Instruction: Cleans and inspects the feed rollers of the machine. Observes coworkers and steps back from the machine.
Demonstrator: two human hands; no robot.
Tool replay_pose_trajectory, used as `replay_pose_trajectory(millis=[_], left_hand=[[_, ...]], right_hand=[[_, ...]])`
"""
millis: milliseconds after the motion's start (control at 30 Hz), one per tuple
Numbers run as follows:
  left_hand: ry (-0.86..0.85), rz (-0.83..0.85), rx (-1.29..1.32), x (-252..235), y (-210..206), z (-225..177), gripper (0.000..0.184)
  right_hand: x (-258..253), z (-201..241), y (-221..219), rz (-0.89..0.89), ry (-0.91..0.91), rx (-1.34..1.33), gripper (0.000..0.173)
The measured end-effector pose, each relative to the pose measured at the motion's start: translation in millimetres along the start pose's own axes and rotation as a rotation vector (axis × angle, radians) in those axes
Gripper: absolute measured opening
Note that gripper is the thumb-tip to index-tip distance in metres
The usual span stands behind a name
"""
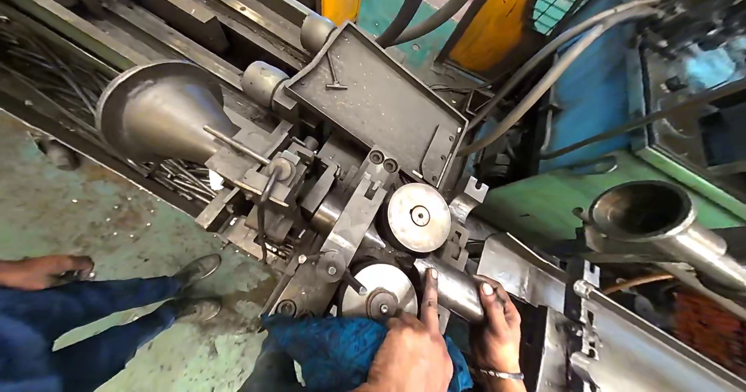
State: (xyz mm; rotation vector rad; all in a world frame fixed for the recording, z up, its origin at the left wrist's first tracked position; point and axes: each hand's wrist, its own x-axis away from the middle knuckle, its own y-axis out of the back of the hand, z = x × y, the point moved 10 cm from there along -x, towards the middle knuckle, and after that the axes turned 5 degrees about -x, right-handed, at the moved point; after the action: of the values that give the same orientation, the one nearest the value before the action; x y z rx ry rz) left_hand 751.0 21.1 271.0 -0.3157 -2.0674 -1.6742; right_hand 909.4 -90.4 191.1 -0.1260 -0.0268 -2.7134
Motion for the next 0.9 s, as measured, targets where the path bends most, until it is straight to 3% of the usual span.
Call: replay_pose_trajectory(millis=[300, 900], left_hand=[[-0.009, 0.005, -0.012, -0.6, -0.2, -0.2, 0.040], [-0.002, 0.035, 0.014, -1.7, -0.9, 1.2, 0.040]], right_hand=[[-1.1, -1.0, 1.6, 0.029, 0.003, 0.017, 0.052], [-4.3, 5.1, 0.8, 0.039, 0.060, 0.055, 0.045]])
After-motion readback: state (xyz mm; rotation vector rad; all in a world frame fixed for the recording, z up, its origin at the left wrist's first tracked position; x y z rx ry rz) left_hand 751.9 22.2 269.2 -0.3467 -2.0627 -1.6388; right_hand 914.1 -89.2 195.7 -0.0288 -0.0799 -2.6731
